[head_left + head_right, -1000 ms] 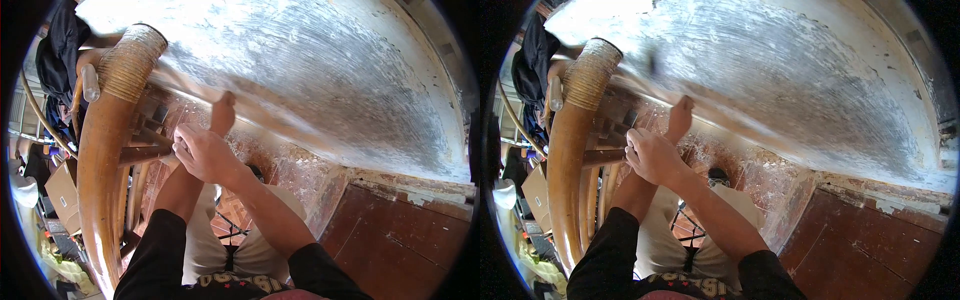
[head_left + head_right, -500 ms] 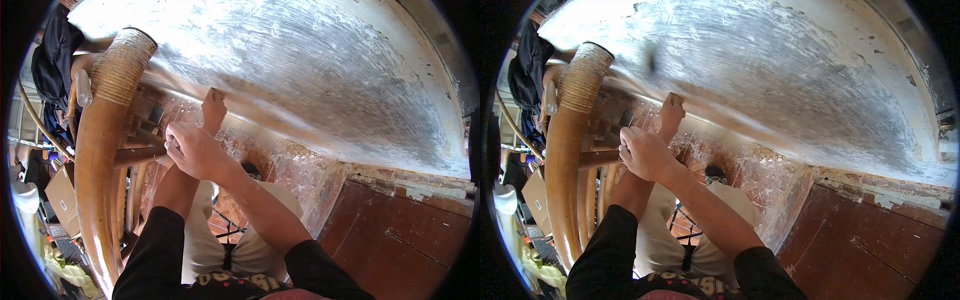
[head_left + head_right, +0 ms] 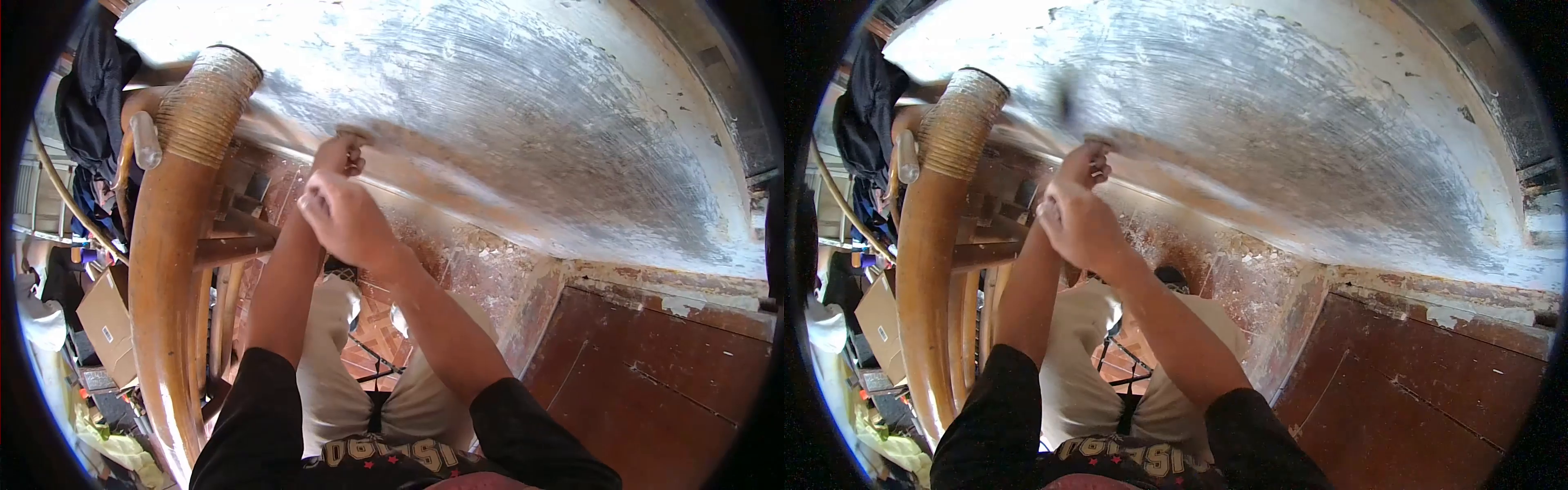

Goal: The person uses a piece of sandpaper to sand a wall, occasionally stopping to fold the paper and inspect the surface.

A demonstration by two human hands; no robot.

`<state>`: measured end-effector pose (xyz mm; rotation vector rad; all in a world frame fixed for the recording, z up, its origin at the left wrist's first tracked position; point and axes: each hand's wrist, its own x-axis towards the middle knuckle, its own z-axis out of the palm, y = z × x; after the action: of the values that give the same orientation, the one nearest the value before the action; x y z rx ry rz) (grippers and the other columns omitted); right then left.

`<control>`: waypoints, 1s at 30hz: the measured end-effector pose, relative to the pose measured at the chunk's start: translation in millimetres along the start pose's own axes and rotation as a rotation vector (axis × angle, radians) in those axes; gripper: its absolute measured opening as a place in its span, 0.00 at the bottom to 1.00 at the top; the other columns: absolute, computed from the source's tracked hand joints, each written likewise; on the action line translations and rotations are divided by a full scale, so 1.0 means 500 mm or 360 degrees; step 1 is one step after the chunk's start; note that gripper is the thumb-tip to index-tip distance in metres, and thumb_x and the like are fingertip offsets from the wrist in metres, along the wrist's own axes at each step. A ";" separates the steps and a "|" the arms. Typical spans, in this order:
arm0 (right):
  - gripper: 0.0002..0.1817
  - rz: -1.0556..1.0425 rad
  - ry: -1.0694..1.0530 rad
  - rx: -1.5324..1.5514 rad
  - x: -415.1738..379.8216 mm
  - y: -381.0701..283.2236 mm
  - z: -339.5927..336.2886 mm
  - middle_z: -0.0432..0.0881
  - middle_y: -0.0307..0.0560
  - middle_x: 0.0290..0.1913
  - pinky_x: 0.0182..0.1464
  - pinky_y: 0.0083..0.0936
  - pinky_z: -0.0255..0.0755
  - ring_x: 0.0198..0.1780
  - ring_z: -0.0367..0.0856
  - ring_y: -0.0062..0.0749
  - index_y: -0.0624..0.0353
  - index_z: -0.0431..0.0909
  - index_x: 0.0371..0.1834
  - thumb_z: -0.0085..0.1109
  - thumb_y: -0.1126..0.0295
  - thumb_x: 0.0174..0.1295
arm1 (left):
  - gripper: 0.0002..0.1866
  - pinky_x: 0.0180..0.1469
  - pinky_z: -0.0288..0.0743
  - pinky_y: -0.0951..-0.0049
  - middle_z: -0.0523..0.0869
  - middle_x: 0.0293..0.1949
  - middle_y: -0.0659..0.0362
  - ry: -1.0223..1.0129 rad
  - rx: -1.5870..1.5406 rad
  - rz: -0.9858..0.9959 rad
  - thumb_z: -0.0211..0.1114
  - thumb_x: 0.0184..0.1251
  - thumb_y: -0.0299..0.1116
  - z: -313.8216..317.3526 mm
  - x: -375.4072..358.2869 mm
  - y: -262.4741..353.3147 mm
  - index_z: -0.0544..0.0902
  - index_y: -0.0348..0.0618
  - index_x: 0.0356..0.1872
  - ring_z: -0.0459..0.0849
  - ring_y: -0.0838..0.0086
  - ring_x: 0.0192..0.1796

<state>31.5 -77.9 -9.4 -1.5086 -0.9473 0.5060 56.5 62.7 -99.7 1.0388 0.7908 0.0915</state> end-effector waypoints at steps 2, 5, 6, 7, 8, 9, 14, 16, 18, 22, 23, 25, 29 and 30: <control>0.10 0.0214 0.0420 -0.0014 0.008 0.013 -0.001 0.78 0.59 0.30 0.38 0.41 0.72 0.32 0.78 0.53 0.64 0.71 0.37 0.56 0.68 0.63 | 0.09 0.25 0.67 0.75 0.72 0.23 0.62 -0.0043 -0.0093 0.0081 0.52 0.67 0.33 -0.003 -0.058 0.069 0.75 0.40 0.30 0.71 0.76 0.23; 0.13 0.0242 0.0879 -0.0202 0.014 0.039 -0.008 0.79 0.55 0.29 0.38 0.37 0.72 0.30 0.78 0.46 0.64 0.72 0.37 0.54 0.63 0.66 | 0.10 0.25 0.66 0.75 0.75 0.25 0.61 -0.0023 -0.0234 0.0455 0.53 0.67 0.35 0.002 -0.181 0.108 0.77 0.41 0.31 0.72 0.77 0.25; 0.13 0.0254 0.0877 -0.0208 0.014 0.044 -0.014 0.79 0.55 0.29 0.38 0.37 0.72 0.30 0.78 0.46 0.64 0.72 0.37 0.54 0.63 0.66 | 0.09 0.25 0.64 0.75 0.75 0.25 0.61 0.0056 -0.0208 0.0452 0.53 0.66 0.35 0.009 -0.219 0.103 0.76 0.42 0.32 0.70 0.77 0.24; 0.15 0.0487 0.0556 0.0122 0.011 0.048 -0.020 0.79 0.53 0.30 0.38 0.36 0.72 0.31 0.77 0.43 0.64 0.72 0.38 0.51 0.61 0.68 | 0.09 0.25 0.63 0.75 0.75 0.25 0.62 0.0137 -0.0180 0.0445 0.53 0.66 0.36 0.011 -0.249 0.091 0.76 0.42 0.32 0.69 0.77 0.22; 0.17 0.0707 0.0231 0.0450 0.006 0.048 -0.023 0.79 0.51 0.30 0.39 0.35 0.72 0.31 0.77 0.40 0.65 0.72 0.39 0.49 0.59 0.70 | 0.09 0.25 0.63 0.75 0.75 0.25 0.62 0.0136 -0.0183 0.0434 0.53 0.66 0.36 0.005 -0.266 0.070 0.76 0.42 0.32 0.69 0.77 0.22; 0.19 0.0808 0.0050 0.0552 0.001 0.011 -0.028 0.79 0.51 0.31 0.42 0.35 0.72 0.34 0.78 0.38 0.65 0.73 0.41 0.44 0.56 0.72 | 0.10 0.24 0.64 0.76 0.77 0.25 0.62 0.0098 -0.0059 0.0423 0.53 0.66 0.36 -0.001 -0.277 0.045 0.77 0.42 0.30 0.71 0.77 0.22; 0.17 0.0316 0.0268 0.0070 -0.018 0.078 -0.034 0.75 0.45 0.27 0.36 0.29 0.71 0.30 0.75 0.29 0.63 0.74 0.36 0.43 0.60 0.71 | 0.13 0.22 0.69 0.74 0.78 0.21 0.60 0.0117 0.0331 0.0526 0.54 0.66 0.37 0.054 -0.278 0.038 0.77 0.36 0.31 0.72 0.76 0.17; 0.14 0.0876 0.0219 0.0885 -0.011 0.090 -0.062 0.72 0.42 0.26 0.31 0.28 0.68 0.27 0.71 0.27 0.60 0.77 0.35 0.44 0.63 0.70 | 0.12 0.27 0.72 0.70 0.79 0.25 0.57 0.0214 0.0332 0.0507 0.57 0.65 0.37 0.065 -0.260 0.043 0.75 0.36 0.36 0.75 0.73 0.22; 0.12 0.0975 0.0315 0.1094 -0.008 0.096 -0.075 0.71 0.40 0.26 0.29 0.28 0.67 0.26 0.69 0.26 0.59 0.77 0.33 0.46 0.65 0.68 | 0.13 0.32 0.74 0.66 0.80 0.30 0.54 0.0299 0.0348 0.0496 0.59 0.64 0.36 0.081 -0.247 0.033 0.74 0.36 0.42 0.78 0.69 0.27; 0.13 0.0295 0.0786 0.0642 -0.020 0.144 0.057 0.74 0.37 0.34 0.36 0.30 0.70 0.33 0.72 0.26 0.57 0.78 0.47 0.48 0.63 0.69 | 0.20 0.52 0.66 0.63 0.70 0.51 0.47 0.0776 0.1172 0.1602 0.64 0.55 0.29 0.132 -0.289 0.019 0.71 0.39 0.49 0.68 0.55 0.56; 0.14 0.0530 0.0503 0.1192 -0.052 0.103 0.006 0.70 0.34 0.32 0.34 0.28 0.68 0.30 0.68 0.25 0.58 0.77 0.52 0.50 0.65 0.68 | 0.20 0.51 0.67 0.60 0.71 0.50 0.47 0.0571 0.1201 0.1643 0.64 0.54 0.29 0.147 -0.307 0.015 0.71 0.39 0.49 0.70 0.55 0.55; 0.15 0.1084 0.0516 0.1131 -0.023 0.227 0.031 0.70 0.35 0.30 0.34 0.28 0.68 0.30 0.68 0.25 0.58 0.76 0.53 0.52 0.65 0.67 | 0.19 0.51 0.69 0.55 0.71 0.51 0.46 0.0080 0.1175 0.1604 0.62 0.56 0.30 0.182 -0.330 -0.015 0.72 0.39 0.49 0.73 0.54 0.54; 0.10 0.1677 0.0730 0.0896 0.006 0.395 0.023 0.67 0.35 0.25 0.32 0.30 0.69 0.26 0.66 0.26 0.56 0.77 0.46 0.55 0.67 0.65 | 0.18 0.50 0.73 0.51 0.75 0.51 0.45 -0.0687 0.1661 0.1490 0.59 0.62 0.34 0.221 -0.338 -0.116 0.73 0.38 0.51 0.80 0.52 0.50; 0.10 0.1683 0.0738 0.0880 0.014 0.414 0.014 0.67 0.35 0.25 0.32 0.30 0.69 0.26 0.66 0.26 0.56 0.77 0.46 0.55 0.67 0.65 | 0.18 0.50 0.73 0.51 0.75 0.51 0.45 -0.0691 0.1643 0.1490 0.59 0.62 0.34 0.215 -0.333 -0.104 0.73 0.38 0.51 0.80 0.52 0.50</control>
<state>86.1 -56.2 -208.0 -1.4102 0.4114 0.9991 -12.2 -114.2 -22.8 2.2574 -0.1752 0.2551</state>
